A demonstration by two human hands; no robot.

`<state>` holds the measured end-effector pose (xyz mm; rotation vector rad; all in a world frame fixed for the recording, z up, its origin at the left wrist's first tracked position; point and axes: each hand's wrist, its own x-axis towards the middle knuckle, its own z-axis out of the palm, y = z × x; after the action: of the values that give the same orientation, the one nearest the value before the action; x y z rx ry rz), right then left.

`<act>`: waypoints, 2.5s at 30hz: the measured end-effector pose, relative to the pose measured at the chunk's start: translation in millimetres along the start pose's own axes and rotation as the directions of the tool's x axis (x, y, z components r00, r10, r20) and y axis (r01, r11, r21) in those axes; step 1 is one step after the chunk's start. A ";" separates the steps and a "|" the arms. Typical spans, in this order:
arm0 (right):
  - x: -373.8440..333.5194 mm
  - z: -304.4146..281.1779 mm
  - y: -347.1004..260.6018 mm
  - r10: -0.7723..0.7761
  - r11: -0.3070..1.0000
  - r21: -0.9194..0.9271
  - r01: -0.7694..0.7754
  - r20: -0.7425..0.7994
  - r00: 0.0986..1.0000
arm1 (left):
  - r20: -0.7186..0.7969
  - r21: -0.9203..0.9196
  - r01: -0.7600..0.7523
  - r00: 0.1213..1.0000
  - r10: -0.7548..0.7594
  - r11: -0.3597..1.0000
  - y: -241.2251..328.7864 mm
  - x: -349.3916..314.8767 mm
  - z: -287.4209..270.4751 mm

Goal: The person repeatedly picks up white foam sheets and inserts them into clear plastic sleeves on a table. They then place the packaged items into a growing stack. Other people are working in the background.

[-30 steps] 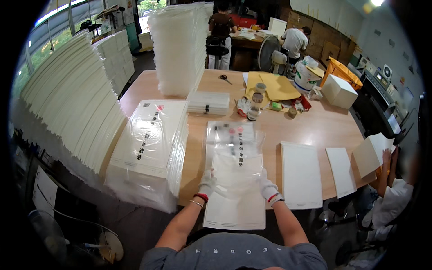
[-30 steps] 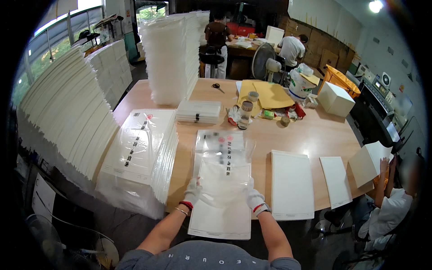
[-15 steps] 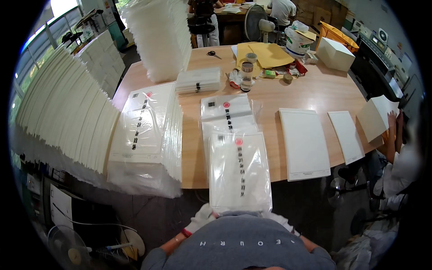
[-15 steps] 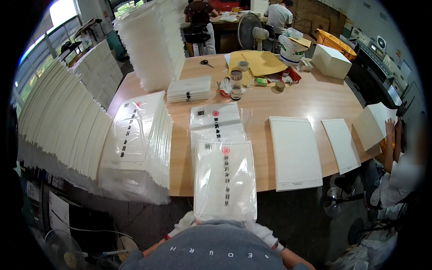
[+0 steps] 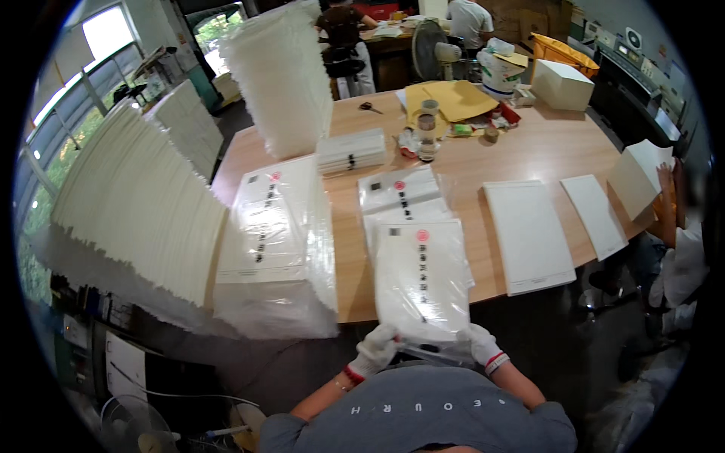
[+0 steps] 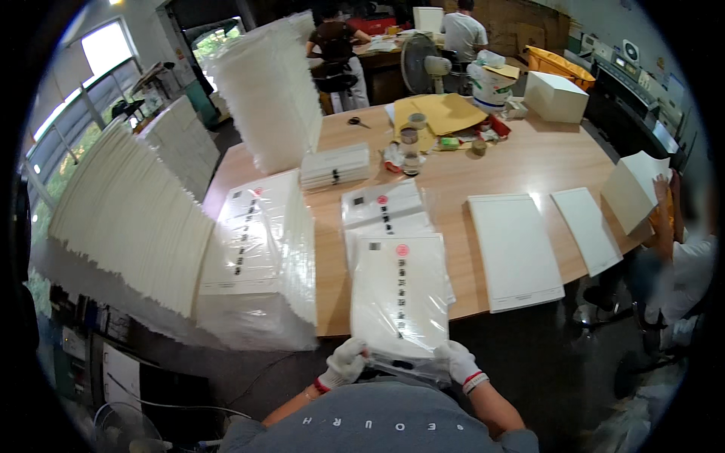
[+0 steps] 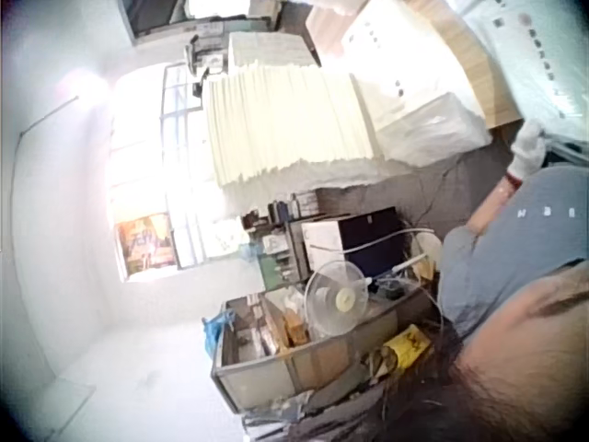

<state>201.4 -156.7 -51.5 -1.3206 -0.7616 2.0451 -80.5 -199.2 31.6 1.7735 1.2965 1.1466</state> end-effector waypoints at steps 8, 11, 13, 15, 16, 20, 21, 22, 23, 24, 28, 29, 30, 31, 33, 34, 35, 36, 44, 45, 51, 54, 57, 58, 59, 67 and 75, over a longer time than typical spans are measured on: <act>38.4 194.2 -93.5 -0.419 0.901 0.039 0.432 0.330 0.846 | -0.871 0.024 -0.332 0.456 0.183 0.943 16.0 -15.4 -124.5; 55.6 264.7 -100.3 -0.182 0.983 0.091 0.163 0.640 0.746 | -0.977 0.056 -0.072 0.202 0.069 0.996 -0.4 5.5 -199.8; 37.3 300.2 -94.2 -0.075 0.953 -0.153 0.262 0.718 0.692 | -0.915 0.312 0.275 0.344 0.210 0.909 -86.5 -28.2 -277.2; 47.5 323.4 -81.1 -0.039 0.951 -0.203 0.234 0.671 0.741 | -0.932 -0.158 0.173 0.299 -0.204 0.972 -86.0 -29.9 -285.5; 54.9 330.3 -71.8 -0.019 0.948 -0.227 0.221 0.657 0.753 | -0.900 -0.328 0.020 0.297 -0.318 0.945 -116.3 -53.5 -299.0; 41.8 292.8 -64.4 -0.195 0.911 -0.173 0.374 0.617 0.763 | -0.815 -0.563 -0.119 0.243 -0.526 0.818 -157.8 -113.9 -252.9; 52.0 268.9 -57.3 -0.308 0.803 -0.217 0.555 0.646 0.699 | -0.737 -0.671 -0.047 0.144 -0.660 0.740 -172.6 -122.9 -226.8; 57.0 241.4 -50.2 -0.182 0.874 -0.259 0.412 0.611 0.770 | -0.652 -0.747 -0.042 0.243 -0.718 0.664 -168.8 -116.0 -182.4; 59.0 212.8 -42.8 -0.050 0.921 -0.290 0.259 0.571 0.819 | -0.598 -0.560 0.349 0.457 -0.658 0.752 -166.2 -111.0 -140.8; 62.0 182.9 -29.3 -0.029 0.935 -0.302 0.187 0.459 0.888 | -0.445 -0.209 0.604 0.642 -0.625 0.769 -163.3 -103.7 -102.7; 28.4 97.7 -16.0 -0.041 0.958 -0.281 0.056 0.061 0.997 | 0.077 0.177 -0.053 0.996 0.040 0.983 -98.6 -5.3 14.0; 20.5 82.0 -14.4 -0.046 0.967 -0.253 0.042 -0.010 0.999 | 0.051 0.258 -0.090 0.996 0.080 0.962 -87.8 21.2 34.3; 13.8 68.5 -14.1 -0.048 0.974 -0.225 0.030 -0.074 0.996 | 0.102 0.441 -0.088 0.994 0.047 0.893 -75.4 50.4 46.9; 6.1 58.1 -15.9 -0.063 0.981 -0.191 0.039 -0.123 0.990 | 0.045 0.549 -0.200 0.977 0.210 0.812 -64.3 73.2 57.2; -2.6 41.2 -15.5 -0.090 0.984 -0.167 0.056 -0.200 0.976 | 0.123 0.630 -0.195 0.981 0.151 0.752 -118.4 96.9 89.3; -4.3 34.8 -13.1 -0.100 0.986 -0.151 0.068 -0.214 0.972 | 0.145 0.594 -0.161 0.985 0.093 0.788 -122.4 102.4 94.8; -6.3 28.8 -11.7 -0.109 0.987 -0.136 0.079 -0.228 0.967 | 0.168 0.556 -0.123 0.985 0.034 0.822 -127.0 106.6 98.2; -6.4 24.8 -9.6 -0.122 0.989 -0.112 0.097 -0.241 0.963 | 0.201 0.525 -0.091 0.979 -0.020 0.846 -130.7 112.6 96.7; 33.3 29.1 -34.1 -0.077 0.993 -0.097 0.068 -0.091 0.993 | 0.284 0.369 0.339 0.845 -0.452 0.865 -99.5 151.8 52.7; 54.8 32.0 -38.6 -0.109 0.993 -0.043 0.108 -0.024 0.994 | 0.280 0.297 0.380 0.843 -0.460 0.876 -101.4 152.9 48.8; 150.0 89.1 -96.2 -0.258 0.966 -0.026 0.258 -0.001 0.966 | 0.224 -0.058 0.390 0.902 -0.368 0.919 -107.8 187.0 29.4; 143.7 68.4 -114.8 -0.623 0.523 -0.752 0.401 -0.016 0.782 | 0.031 -0.579 0.375 0.897 -0.440 0.724 -123.1 219.0 3.0; 149.1 22.5 -93.4 -0.522 0.604 -0.771 0.201 -0.192 0.831 | -0.150 -0.667 0.275 0.861 -0.486 0.692 -98.6 243.4 -15.2; 142.8 20.8 -94.7 -0.521 0.667 -0.709 0.229 -0.225 0.823 | -0.072 -0.663 0.305 0.883 -0.464 0.684 -106.6 246.8 -9.6; 150.2 38.6 -93.4 -0.561 0.762 -0.551 0.340 -0.300 0.771 | 0.006 -0.656 0.334 0.899 -0.438 0.677 -122.6 248.0 -0.7; 126.0 63.0 -144.2 -0.592 0.369 -0.920 0.135 -0.121 0.797 | -0.176 -0.609 0.211 0.904 -0.390 0.764 -129.1 254.0 1.0; 170.7 111.9 -136.7 -0.800 0.224 -0.876 0.427 0.085 0.594 | 0.127 -0.132 0.151 0.983 -0.134 0.980 -44.1 268.4 5.8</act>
<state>62.1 42.3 -14.8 -1.4171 -1.8689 0.5949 -57.9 70.1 63.1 1.5939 1.2207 1.0130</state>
